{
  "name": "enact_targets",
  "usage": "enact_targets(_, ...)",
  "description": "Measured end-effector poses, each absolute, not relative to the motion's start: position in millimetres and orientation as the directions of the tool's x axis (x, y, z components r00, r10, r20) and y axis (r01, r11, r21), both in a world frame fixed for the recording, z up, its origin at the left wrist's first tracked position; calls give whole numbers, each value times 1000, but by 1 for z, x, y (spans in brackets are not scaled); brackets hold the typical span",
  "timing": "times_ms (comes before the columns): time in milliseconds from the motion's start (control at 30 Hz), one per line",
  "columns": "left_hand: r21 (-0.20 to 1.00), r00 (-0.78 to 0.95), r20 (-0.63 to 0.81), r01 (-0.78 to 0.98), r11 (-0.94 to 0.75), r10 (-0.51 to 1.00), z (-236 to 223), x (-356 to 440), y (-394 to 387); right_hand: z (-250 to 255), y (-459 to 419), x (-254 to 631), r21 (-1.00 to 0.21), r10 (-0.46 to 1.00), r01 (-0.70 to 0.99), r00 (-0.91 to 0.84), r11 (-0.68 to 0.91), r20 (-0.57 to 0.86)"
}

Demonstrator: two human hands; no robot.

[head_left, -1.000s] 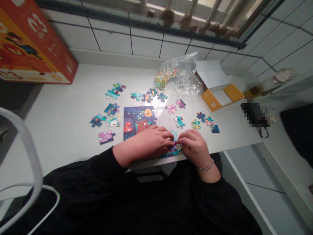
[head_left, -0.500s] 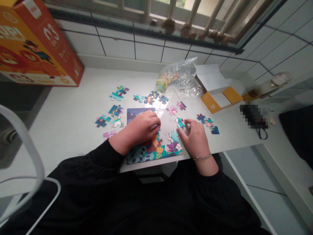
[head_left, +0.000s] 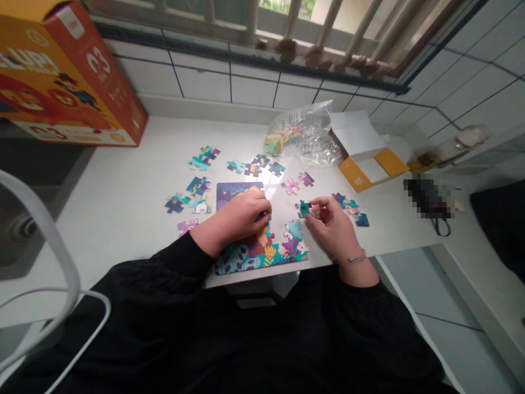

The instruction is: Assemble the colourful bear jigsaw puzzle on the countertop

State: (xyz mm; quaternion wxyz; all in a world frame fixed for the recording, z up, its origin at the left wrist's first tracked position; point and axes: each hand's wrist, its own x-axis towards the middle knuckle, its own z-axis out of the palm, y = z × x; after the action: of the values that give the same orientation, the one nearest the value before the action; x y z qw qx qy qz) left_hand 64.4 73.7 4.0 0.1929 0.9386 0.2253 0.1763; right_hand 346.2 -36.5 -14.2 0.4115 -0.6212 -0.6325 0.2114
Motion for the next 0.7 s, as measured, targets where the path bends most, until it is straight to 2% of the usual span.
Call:
enact_targets(133,448,838,240,352,-822,490,4,65,74,-8,-36,340,-903,966,391,103,178,236)
enact_targets(233,444,838,230,362,-820,495,5,66,74,1,-36,331,-932,987,325,-16,159,163)
enact_targets(400,452,835,234,361,-816,499,5,66,73,9,-32,310,-885,968,445,-250,138,25)
enact_targets(567,445,829,247,362,-819,501,4,66,73,6,-23,290,-821,944,517,-321,241,75)
enact_targets(700,441,832,246,361,-822,497,3,65,74,4,-21,285,-722,930,606,-333,335,153)
